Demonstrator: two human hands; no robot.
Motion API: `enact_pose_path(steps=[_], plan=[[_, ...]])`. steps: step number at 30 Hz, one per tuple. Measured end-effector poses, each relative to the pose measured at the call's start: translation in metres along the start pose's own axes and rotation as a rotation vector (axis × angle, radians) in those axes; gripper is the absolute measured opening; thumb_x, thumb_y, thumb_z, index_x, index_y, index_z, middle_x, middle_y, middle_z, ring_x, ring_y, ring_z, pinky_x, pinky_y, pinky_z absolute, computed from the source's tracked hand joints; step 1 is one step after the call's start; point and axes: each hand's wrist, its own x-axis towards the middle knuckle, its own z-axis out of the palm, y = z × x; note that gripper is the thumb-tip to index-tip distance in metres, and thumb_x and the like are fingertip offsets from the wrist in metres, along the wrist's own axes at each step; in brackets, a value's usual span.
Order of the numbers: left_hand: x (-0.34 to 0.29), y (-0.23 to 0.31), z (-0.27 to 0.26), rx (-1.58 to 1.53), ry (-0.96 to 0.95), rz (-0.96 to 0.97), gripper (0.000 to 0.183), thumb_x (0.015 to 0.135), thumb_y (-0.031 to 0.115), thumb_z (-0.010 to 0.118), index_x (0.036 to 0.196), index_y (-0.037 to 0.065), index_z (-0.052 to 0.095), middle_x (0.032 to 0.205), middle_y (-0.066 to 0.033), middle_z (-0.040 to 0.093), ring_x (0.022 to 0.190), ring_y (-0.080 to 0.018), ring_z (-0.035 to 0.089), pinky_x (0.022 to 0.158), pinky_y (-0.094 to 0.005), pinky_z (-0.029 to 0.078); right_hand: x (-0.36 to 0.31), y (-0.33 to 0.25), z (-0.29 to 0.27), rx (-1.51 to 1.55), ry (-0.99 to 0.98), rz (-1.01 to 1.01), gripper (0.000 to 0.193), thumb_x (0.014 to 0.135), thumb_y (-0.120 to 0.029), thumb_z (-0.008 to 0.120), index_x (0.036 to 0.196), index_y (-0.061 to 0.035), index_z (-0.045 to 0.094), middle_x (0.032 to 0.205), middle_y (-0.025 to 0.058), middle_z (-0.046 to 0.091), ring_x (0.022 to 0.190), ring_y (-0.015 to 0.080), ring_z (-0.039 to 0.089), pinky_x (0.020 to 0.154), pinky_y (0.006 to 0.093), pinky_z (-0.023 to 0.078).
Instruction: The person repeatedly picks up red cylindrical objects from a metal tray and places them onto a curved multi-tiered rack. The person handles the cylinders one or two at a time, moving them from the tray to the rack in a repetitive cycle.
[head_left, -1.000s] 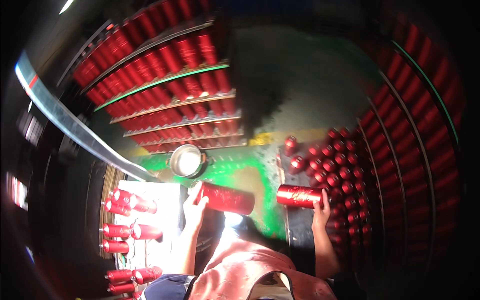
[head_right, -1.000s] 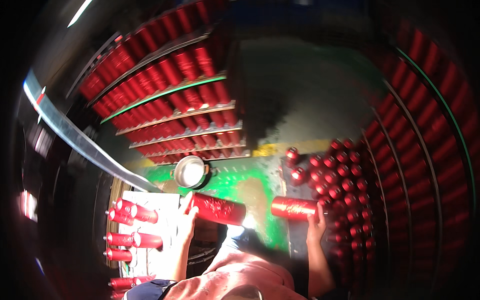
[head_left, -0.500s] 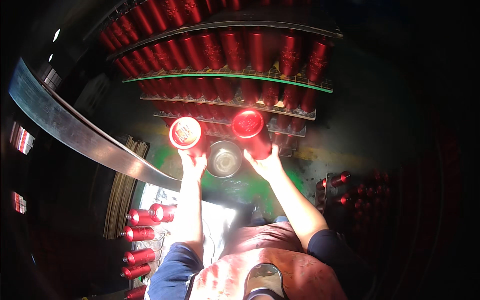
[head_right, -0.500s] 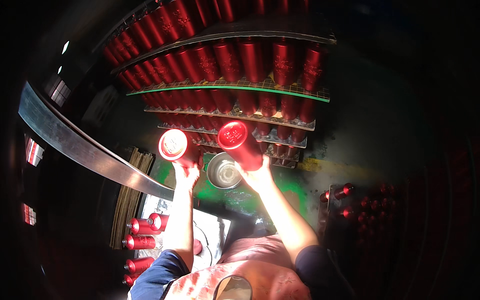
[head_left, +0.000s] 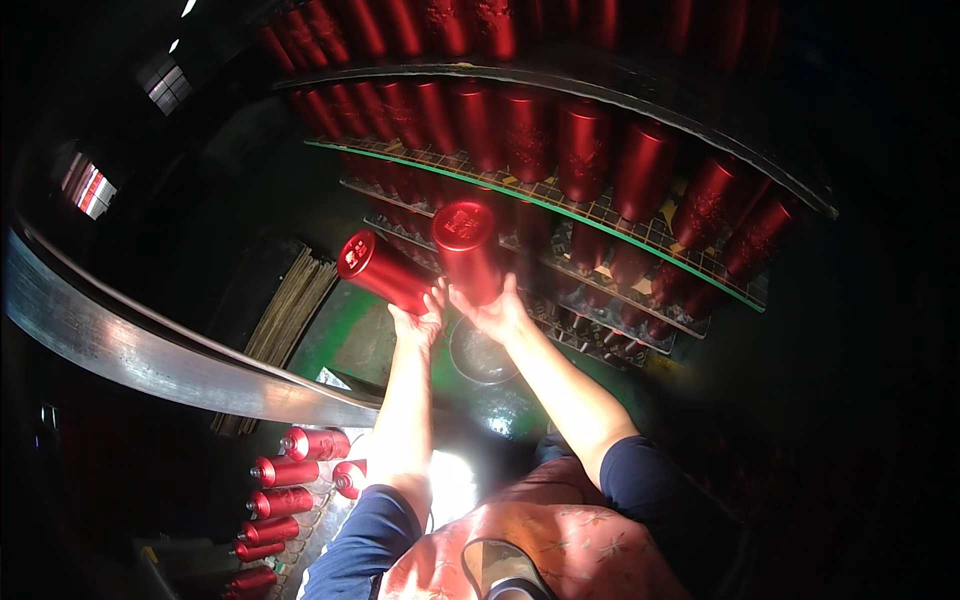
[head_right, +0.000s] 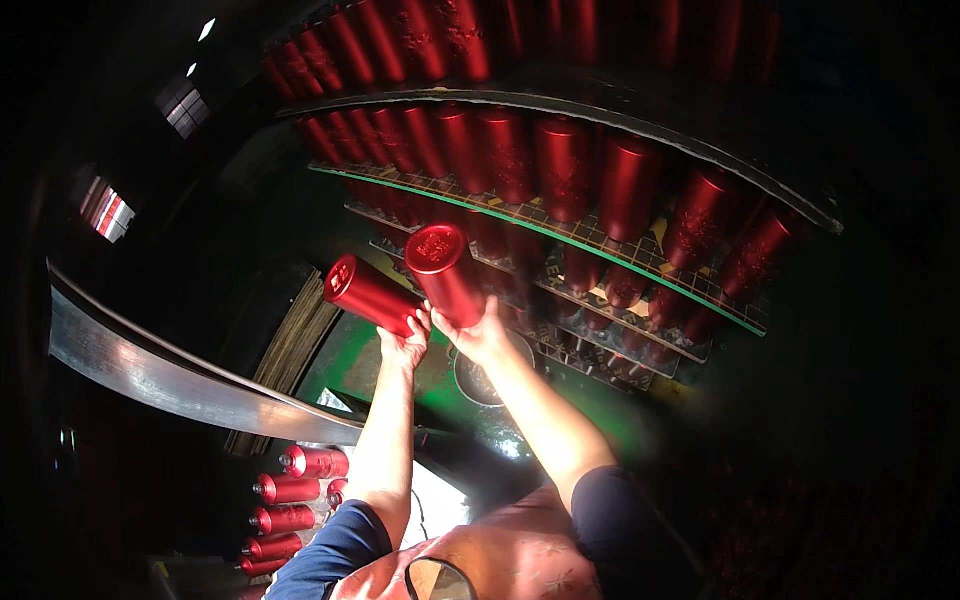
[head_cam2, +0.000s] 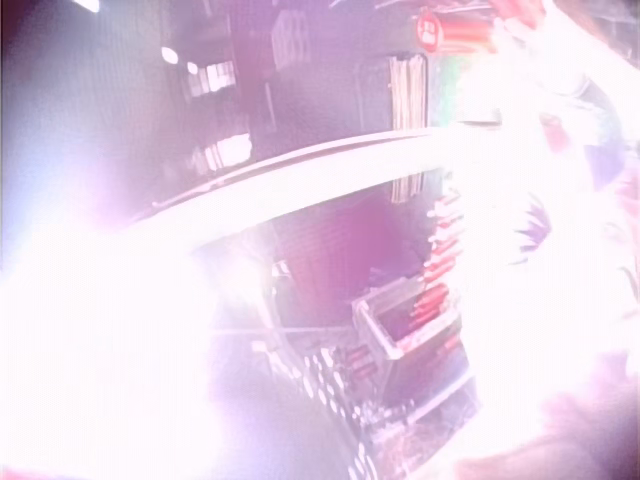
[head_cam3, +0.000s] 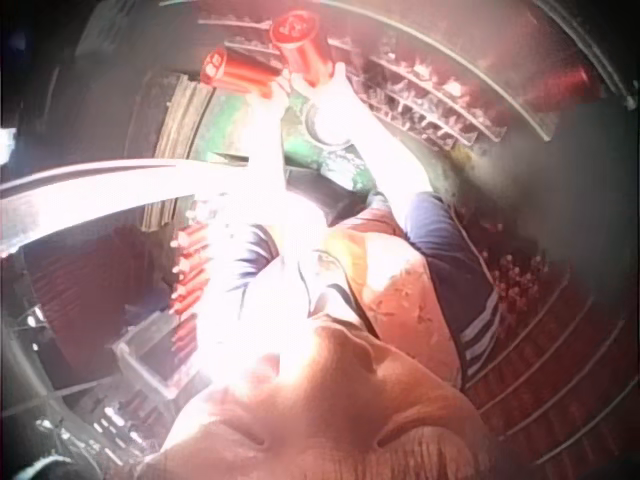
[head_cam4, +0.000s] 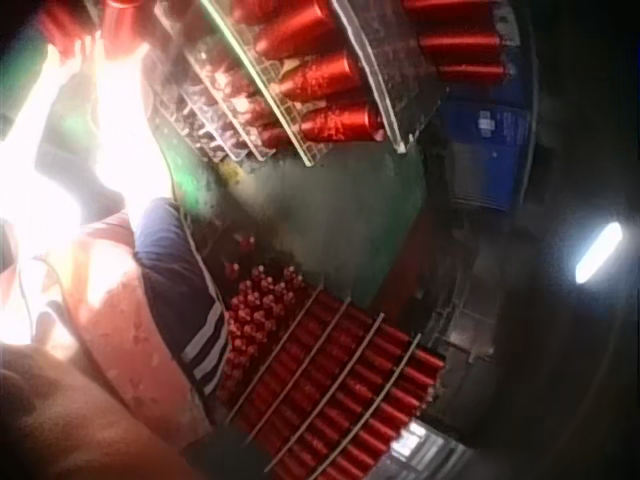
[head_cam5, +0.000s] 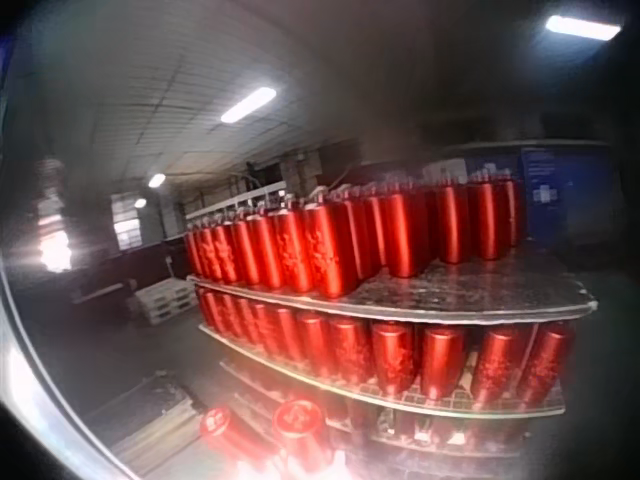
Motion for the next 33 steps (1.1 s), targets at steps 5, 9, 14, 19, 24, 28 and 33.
enact_pose_path(steps=[5, 9, 14, 19, 24, 28, 33], plan=[[0.02, 0.018, -0.006, -0.008, 0.018, 0.048, 0.09, 0.085, 0.078, 0.044, 0.134, 0.002, 0.049, 0.123, -0.031, 0.053, 0.088, -0.0365, 0.063, 0.061, -0.032, 0.063, 0.026, -0.003, 0.006, -0.035, 0.087, 0.027, 0.099, 0.092, -0.077, 0.022, 0.143, 0.0063, 0.038, 0.135, 0.0365, 0.046, 0.11, 0.0458, 0.059, 0.094, 0.0474, 0.057], [0.032, 0.023, -0.01, -0.056, 0.016, 0.083, 0.086, 0.087, 0.075, 0.044, 0.133, 0.003, 0.05, 0.123, -0.0311, 0.052, 0.088, -0.0366, 0.062, 0.06, -0.0321, 0.063, 0.037, -0.008, 0.003, -0.008, 0.049, 0.024, 0.098, 0.092, -0.076, 0.028, 0.142, 0.0069, 0.038, 0.136, 0.0359, 0.045, 0.109, 0.0443, 0.06, 0.091, 0.0466, 0.058], [0.037, 0.021, -0.007, -0.098, 0.006, 0.053, 0.086, 0.086, 0.074, 0.048, 0.135, 0.004, 0.048, 0.126, -0.0311, 0.05, 0.089, -0.0363, 0.06, 0.062, -0.0329, 0.063, 0.044, -0.014, 0.002, -0.021, 0.03, 0.017, 0.092, 0.093, -0.071, 0.035, 0.141, 0.0072, 0.039, 0.135, 0.0346, 0.047, 0.107, 0.0425, 0.061, 0.089, 0.0459, 0.059], [0.041, 0.023, -0.005, -0.11, 0.001, 0.043, 0.084, 0.083, 0.07, 0.056, 0.133, 0.003, 0.05, 0.123, -0.0314, 0.052, 0.086, -0.0369, 0.061, 0.062, -0.0326, 0.063, 0.037, -0.011, 0.01, -0.021, 0.024, 0.042, 0.089, 0.095, -0.07, 0.032, 0.141, 0.006, 0.04, 0.133, 0.0322, 0.05, 0.106, 0.0422, 0.062, 0.088, 0.0446, 0.06], [0.037, 0.014, -0.002, -0.087, -0.03, 0.014, 0.087, 0.08, 0.07, 0.06, 0.133, 0.002, 0.049, 0.121, -0.0305, 0.053, 0.086, -0.0367, 0.061, 0.063, -0.0324, 0.064, 0.028, -0.013, 0.014, -0.163, -0.031, -0.023, 0.097, 0.092, -0.076, 0.021, 0.142, 0.0045, 0.04, 0.134, 0.0319, 0.05, 0.108, 0.0403, 0.062, 0.088, 0.0441, 0.06], [0.031, -0.006, 0.008, -0.093, -0.026, -0.043, 0.095, 0.082, 0.082, 0.043, 0.137, 0.003, 0.047, 0.121, -0.03, 0.052, 0.09, -0.0347, 0.062, 0.064, -0.0315, 0.063, 0.004, -0.012, 0.023, -0.191, -0.024, -0.097, 0.093, 0.093, -0.075, 0.024, 0.144, 0.0013, 0.04, 0.138, 0.031, 0.048, 0.117, 0.0405, 0.058, 0.091, 0.0451, 0.059], [0.008, -0.027, 0.003, -0.019, -0.071, -0.026, 0.087, 0.082, 0.073, 0.055, 0.134, 0.004, 0.048, 0.12, -0.0282, 0.054, 0.086, -0.0327, 0.062, 0.063, -0.0308, 0.063, -0.036, -0.015, 0.008, -0.014, -0.16, 0.045, 0.084, 0.089, -0.062, 0.057, 0.142, 0.0007, 0.039, 0.138, 0.0288, 0.045, 0.119, 0.0469, 0.052, 0.096, 0.0545, 0.054]])
